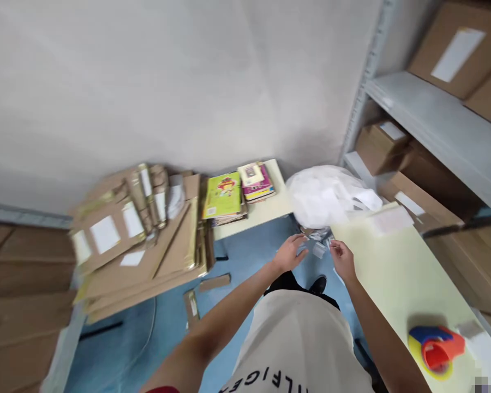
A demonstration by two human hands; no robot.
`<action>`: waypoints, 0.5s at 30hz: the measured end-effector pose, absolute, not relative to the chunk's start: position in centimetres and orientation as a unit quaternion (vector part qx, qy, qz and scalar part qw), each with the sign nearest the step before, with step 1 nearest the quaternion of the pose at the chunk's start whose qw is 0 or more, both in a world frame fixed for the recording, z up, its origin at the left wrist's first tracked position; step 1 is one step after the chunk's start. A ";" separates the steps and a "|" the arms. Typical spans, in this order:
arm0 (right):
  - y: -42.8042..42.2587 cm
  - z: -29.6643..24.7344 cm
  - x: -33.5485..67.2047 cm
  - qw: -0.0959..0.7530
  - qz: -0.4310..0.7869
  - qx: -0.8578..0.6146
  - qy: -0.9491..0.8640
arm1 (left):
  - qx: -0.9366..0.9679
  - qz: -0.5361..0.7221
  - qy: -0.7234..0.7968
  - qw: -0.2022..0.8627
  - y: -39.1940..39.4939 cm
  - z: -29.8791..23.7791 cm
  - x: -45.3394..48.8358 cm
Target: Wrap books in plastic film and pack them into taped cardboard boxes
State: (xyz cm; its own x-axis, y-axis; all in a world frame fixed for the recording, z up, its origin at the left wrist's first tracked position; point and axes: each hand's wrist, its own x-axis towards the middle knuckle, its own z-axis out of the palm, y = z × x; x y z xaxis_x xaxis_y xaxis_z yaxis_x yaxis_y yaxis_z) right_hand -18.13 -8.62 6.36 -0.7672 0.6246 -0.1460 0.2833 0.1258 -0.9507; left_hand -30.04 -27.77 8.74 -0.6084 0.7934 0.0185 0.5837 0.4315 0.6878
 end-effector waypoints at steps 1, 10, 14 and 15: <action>-9.4 6.6 -19.2 0.134 0.586 -0.283 -0.747 | 0.397 0.340 0.841 0.141 -29.3 9.0 -30.4; -22.1 6.7 -31.0 0.024 0.578 -0.102 -0.809 | 0.216 0.375 0.900 0.046 -46.1 8.9 -34.6; -31.1 6.2 -36.7 -0.057 0.567 -0.031 -0.821 | 0.030 0.436 0.899 -0.037 -55.6 7.6 -37.5; -33.6 6.2 -38.2 -0.073 0.568 -0.011 -0.820 | -0.036 0.462 0.883 -0.070 -58.1 7.3 -38.3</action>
